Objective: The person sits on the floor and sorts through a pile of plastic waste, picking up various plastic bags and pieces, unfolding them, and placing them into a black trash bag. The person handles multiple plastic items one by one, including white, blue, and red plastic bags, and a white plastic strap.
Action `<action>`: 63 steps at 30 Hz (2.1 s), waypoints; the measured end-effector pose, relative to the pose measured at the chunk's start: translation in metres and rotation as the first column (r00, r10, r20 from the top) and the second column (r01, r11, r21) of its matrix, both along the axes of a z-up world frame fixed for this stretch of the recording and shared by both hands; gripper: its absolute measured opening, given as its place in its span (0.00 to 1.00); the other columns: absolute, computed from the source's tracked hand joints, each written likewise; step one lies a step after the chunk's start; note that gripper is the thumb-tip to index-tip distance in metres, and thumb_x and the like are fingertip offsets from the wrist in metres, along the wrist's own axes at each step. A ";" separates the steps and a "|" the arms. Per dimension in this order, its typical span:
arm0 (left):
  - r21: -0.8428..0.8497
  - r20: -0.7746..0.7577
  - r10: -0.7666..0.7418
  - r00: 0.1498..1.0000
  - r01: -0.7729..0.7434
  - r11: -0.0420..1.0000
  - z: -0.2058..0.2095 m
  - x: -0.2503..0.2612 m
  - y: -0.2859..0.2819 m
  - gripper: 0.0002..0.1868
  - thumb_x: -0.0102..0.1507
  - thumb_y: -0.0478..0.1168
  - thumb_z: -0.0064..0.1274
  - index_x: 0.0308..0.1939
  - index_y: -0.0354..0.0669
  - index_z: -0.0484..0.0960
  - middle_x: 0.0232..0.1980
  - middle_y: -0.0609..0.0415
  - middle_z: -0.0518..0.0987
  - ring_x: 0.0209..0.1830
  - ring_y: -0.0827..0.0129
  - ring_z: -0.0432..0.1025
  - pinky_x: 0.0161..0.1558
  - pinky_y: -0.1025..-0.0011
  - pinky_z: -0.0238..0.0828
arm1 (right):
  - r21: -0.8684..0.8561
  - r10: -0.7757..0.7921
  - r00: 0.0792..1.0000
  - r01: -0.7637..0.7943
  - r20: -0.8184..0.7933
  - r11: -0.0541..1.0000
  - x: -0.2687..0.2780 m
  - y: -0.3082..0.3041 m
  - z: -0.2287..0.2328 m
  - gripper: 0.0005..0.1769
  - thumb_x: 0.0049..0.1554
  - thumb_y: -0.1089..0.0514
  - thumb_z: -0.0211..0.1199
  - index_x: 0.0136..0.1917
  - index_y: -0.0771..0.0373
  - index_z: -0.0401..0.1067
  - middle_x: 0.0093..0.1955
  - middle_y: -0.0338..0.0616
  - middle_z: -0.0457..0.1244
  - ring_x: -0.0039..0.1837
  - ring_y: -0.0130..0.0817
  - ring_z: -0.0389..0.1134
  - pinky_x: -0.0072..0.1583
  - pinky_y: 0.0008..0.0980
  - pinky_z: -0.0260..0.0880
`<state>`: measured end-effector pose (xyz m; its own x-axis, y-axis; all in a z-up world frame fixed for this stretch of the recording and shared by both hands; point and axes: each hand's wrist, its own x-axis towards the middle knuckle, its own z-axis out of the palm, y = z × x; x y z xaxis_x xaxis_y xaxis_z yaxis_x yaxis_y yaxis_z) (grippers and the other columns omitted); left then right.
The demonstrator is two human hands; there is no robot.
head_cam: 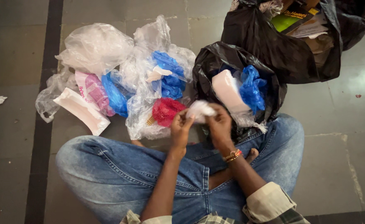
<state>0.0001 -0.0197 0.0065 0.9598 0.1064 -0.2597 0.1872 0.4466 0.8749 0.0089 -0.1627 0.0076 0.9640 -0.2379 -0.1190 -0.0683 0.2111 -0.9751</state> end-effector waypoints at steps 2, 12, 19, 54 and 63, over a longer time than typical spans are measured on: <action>0.016 -0.006 0.028 1.000 -0.028 0.999 -0.009 0.001 0.001 0.17 0.65 0.41 0.57 0.56 0.38 0.80 0.49 0.58 0.81 0.47 0.76 0.74 0.52 0.77 0.70 | -0.313 -0.160 0.962 0.226 0.223 0.922 0.009 -0.014 0.013 0.25 0.58 0.70 0.63 0.67 0.67 0.61 0.61 0.46 0.62 0.58 0.32 0.69 0.53 0.26 0.75; 0.186 -0.108 -0.043 0.993 0.062 0.981 -0.017 -0.002 -0.006 0.18 0.64 0.49 0.57 0.54 0.45 0.81 0.46 0.64 0.79 0.45 0.78 0.72 0.42 0.76 0.67 | -0.939 0.345 0.874 0.303 0.341 0.162 0.117 -0.031 0.078 0.18 0.57 0.66 0.57 0.61 0.65 0.71 0.67 0.55 0.61 0.71 0.53 0.61 0.72 0.59 0.55; 0.176 -0.106 -0.045 0.993 0.063 0.982 -0.025 -0.002 -0.006 0.19 0.63 0.49 0.58 0.54 0.45 0.81 0.44 0.64 0.78 0.43 0.78 0.71 0.41 0.75 0.66 | -0.789 0.401 0.843 -0.044 -0.359 -0.613 0.139 -0.020 0.013 0.18 0.66 0.52 0.49 0.58 0.61 0.76 0.63 0.55 0.69 0.72 0.46 0.67 0.85 0.64 0.35; 0.638 0.210 0.438 0.874 -0.462 0.616 0.006 -0.005 0.025 0.19 0.67 0.40 0.49 0.59 0.36 0.74 0.59 0.47 0.76 0.49 0.64 0.75 0.54 0.67 0.72 | 0.114 0.443 0.894 -0.435 -0.064 0.893 0.039 0.005 -0.021 0.09 0.68 0.60 0.57 0.58 0.66 0.71 0.51 0.46 0.66 0.51 0.35 0.66 0.54 0.38 0.66; 0.689 0.321 -0.108 0.941 -0.154 0.708 0.023 -0.016 -0.005 0.31 0.66 0.48 0.58 0.67 0.33 0.72 0.57 0.39 0.78 0.55 0.52 0.76 0.54 0.63 0.72 | 0.778 0.533 0.846 -0.329 -0.009 0.535 0.028 -0.007 -0.035 0.16 0.75 0.51 0.53 0.63 0.64 0.73 0.50 0.40 0.69 0.42 0.25 0.66 0.37 0.21 0.66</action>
